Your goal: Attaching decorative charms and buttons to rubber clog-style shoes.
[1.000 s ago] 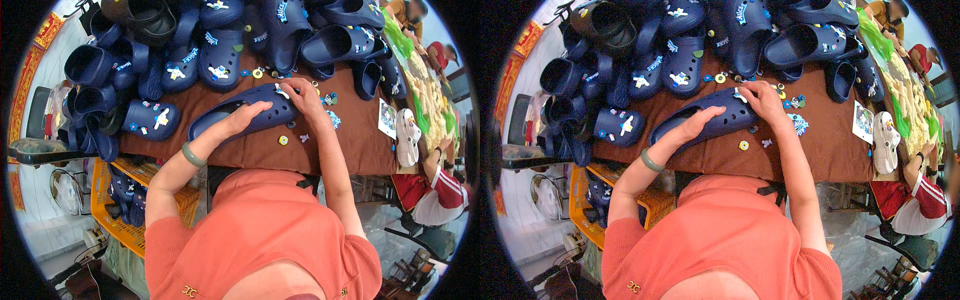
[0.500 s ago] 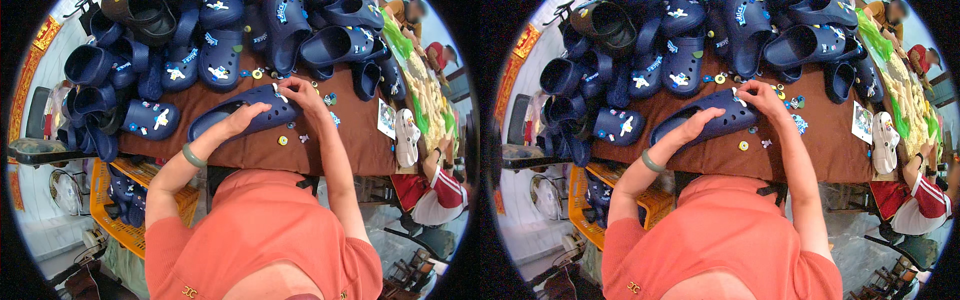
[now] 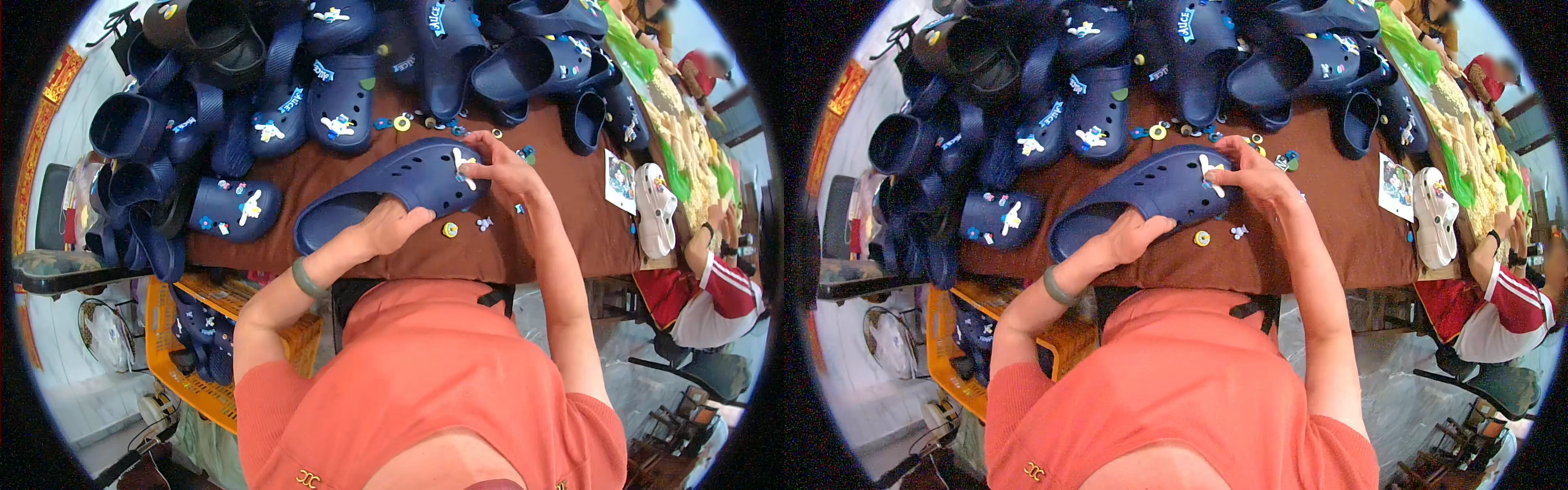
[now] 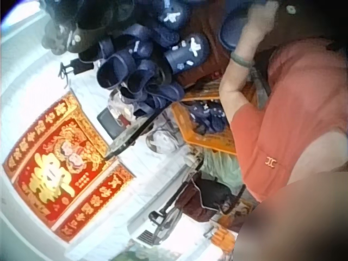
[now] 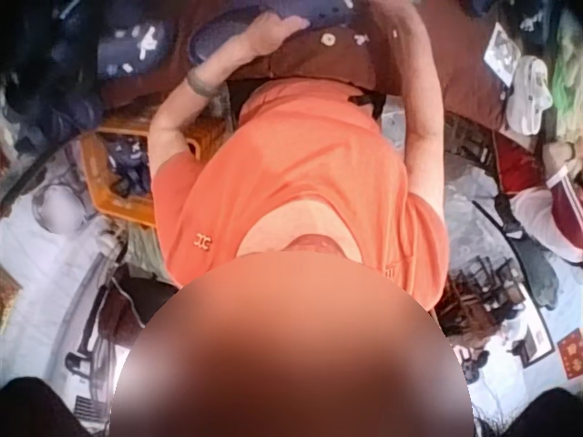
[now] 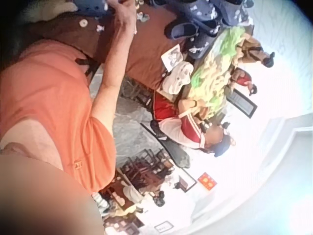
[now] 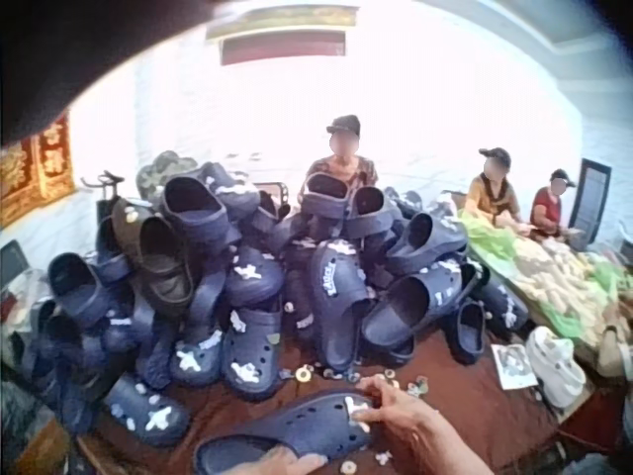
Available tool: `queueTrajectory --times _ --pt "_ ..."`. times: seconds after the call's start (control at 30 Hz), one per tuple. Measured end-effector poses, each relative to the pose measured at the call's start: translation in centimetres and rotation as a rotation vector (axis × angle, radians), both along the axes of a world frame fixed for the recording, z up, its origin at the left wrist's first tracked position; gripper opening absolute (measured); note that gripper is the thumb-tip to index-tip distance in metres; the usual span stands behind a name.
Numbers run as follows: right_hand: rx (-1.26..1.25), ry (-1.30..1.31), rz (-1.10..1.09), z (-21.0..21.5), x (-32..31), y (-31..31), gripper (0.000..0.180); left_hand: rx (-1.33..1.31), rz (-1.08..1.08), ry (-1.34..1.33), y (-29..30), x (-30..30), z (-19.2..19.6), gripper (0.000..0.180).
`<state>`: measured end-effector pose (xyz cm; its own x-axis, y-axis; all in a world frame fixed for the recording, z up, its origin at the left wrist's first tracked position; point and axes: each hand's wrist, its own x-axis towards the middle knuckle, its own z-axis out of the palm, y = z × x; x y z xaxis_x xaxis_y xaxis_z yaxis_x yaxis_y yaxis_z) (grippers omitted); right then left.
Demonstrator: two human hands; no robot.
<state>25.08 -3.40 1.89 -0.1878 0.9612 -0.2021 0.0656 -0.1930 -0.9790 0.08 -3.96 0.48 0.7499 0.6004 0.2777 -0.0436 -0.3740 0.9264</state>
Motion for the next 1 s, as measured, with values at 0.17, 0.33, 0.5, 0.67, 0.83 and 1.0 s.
queueTrajectory --times 0.17,0.33,0.5,0.67,0.83,1.0 --pt "0.045 -0.078 -0.004 0.4 -0.5 -0.9 0.062 0.092 0.007 0.141 -1.0 -0.3 -0.5 0.05" --pt "0.129 -0.023 -0.167 -1.3 -2.2 -1.3 0.056 0.048 0.036 0.086 -0.2 -0.4 -0.8 0.046" --pt "0.382 -0.51 -0.224 -2.6 -2.5 -0.1 0.04 -0.422 0.128 0.065 2.8 -1.1 -1.8 0.024" --pt "0.549 -0.418 -0.489 -4.0 -1.3 -1.8 0.024 0.264 0.191 0.14 3.3 -1.5 -3.1 0.026" --pt "0.259 -0.397 -0.285 -3.5 2.3 -7.3 0.019 -0.008 0.182 0.189 3.7 -1.7 -3.1 0.028" --pt "0.439 -0.636 0.09 -3.1 2.1 -8.7 0.018 0.155 0.203 0.171 3.6 -1.7 -3.3 0.028"
